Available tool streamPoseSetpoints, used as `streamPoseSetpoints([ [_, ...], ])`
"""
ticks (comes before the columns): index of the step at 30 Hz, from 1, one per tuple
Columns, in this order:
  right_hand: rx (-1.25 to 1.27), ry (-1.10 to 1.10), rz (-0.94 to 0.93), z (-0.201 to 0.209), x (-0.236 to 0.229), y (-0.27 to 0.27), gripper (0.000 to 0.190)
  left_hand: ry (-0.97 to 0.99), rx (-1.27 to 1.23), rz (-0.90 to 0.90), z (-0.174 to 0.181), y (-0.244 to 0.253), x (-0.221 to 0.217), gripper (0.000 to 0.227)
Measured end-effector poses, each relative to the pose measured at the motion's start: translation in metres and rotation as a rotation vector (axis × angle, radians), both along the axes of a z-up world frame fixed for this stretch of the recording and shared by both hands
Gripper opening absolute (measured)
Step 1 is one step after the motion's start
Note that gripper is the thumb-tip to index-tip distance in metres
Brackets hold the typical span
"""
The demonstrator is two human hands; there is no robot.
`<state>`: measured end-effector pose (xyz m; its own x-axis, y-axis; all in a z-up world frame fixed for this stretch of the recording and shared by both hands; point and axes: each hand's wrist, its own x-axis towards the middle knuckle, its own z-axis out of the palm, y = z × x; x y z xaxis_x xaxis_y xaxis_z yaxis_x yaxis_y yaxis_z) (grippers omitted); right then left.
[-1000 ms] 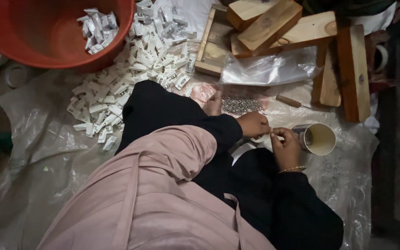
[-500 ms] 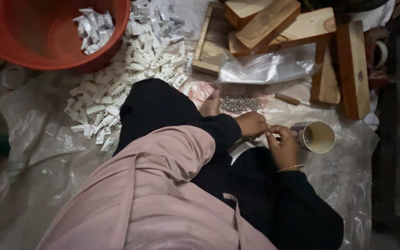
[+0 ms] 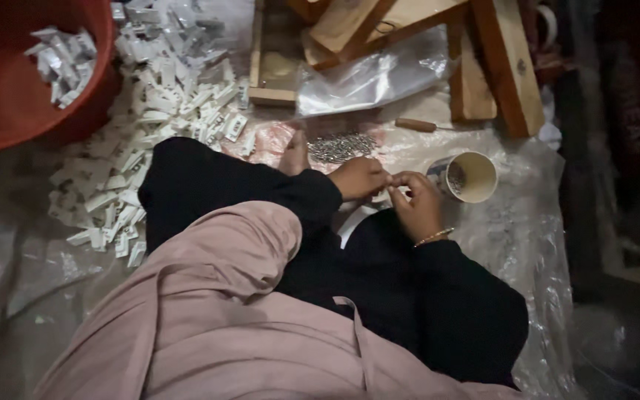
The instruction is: The person sits on the floor and repeatedly picks up small white plastic components and metal pins, inserting the pins into the components by hand. The person places the assembled units into a nearby container.
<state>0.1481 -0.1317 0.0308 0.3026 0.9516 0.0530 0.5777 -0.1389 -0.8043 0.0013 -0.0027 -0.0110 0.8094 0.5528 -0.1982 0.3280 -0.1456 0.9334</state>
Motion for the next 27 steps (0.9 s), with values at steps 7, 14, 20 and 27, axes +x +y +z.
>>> streamPoseSetpoints([
  [7, -0.019, -0.085, -0.004, -0.007, 0.005, -0.001, 0.011, 0.1, -0.38, -0.054, 0.009, -0.001, -0.008, 0.037],
  [14, -0.052, -0.005, 0.009, -0.005, 0.0, -0.002, 0.012, -0.073, -0.032, -0.029, 0.006, -0.006, -0.006, 0.024],
  [20, -0.007, -0.024, 0.048, 0.0, -0.002, -0.005, 0.011, 0.029, -0.142, -0.054, 0.006, -0.007, -0.007, 0.022],
  [27, -0.007, -0.041, 0.01, -0.003, 0.003, -0.005, 0.016, -0.044, -0.238, -0.011, 0.01, -0.011, -0.009, 0.02],
])
